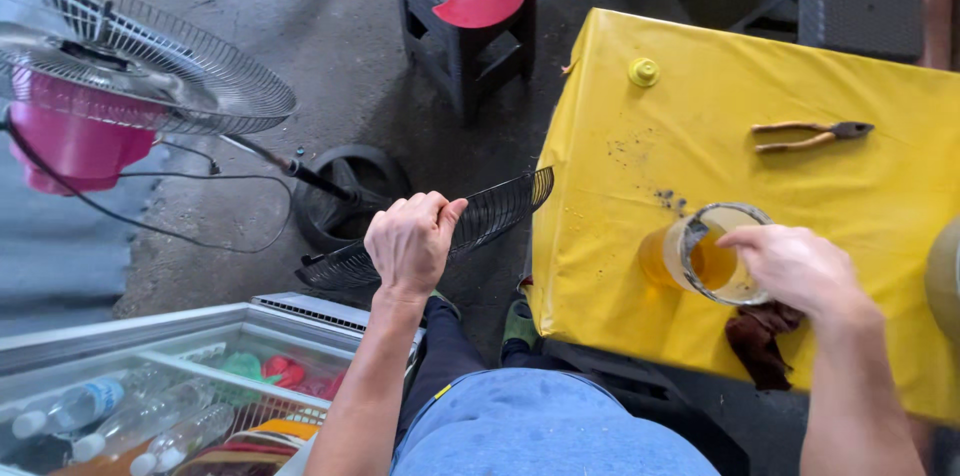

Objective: The person cleans the fan cage with a cloth, then installs the red fan blades onto the motor shaft and secures them with a yellow nut. Finally, the person attaches the front cage to complete the assembly.

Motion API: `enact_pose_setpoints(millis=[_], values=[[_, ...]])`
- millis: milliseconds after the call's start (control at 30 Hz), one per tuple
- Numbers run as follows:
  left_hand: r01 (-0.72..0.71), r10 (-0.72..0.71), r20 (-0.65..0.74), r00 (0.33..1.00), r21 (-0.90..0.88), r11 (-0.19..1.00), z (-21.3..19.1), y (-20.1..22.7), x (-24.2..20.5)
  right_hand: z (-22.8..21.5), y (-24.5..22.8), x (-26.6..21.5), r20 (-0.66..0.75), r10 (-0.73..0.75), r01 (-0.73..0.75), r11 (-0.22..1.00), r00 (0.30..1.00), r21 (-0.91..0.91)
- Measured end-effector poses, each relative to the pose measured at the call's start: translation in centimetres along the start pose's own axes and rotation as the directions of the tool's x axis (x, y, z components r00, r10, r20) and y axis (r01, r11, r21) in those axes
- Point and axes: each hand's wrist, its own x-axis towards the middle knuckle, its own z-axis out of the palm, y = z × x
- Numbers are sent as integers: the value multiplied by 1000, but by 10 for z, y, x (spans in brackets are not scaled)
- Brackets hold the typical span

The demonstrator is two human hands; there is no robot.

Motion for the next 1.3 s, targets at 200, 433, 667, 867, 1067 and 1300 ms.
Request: enact_pose_setpoints(millis=[200, 433, 667, 867, 1067, 1300], values=[[-82, 80, 42, 996, 60, 995, -11, 28, 2, 57, -9, 38, 253, 65, 35, 927, 965, -374], [-74, 71, 51, 996, 60, 995, -15, 38, -5, 2, -15, 1, 212, 10, 25, 987, 977, -162], [-97, 95, 52, 994, 39, 995, -10, 49, -10, -6, -115, 2, -579, -508, 703, 690, 638, 169], [-117, 115, 84, 990, 11, 993, -12, 44, -9, -4, -150, 49, -600, -691, 813, 572, 404, -112], [-122, 123, 110, 986, -19, 992, -13, 33, -5, -17, -157, 60, -414, -808, 900, 430, 420, 74], [-78, 83, 151, 985, -43, 996, -13, 17, 0, -16, -170, 63, -390, -837, 922, 362, 385, 134]])
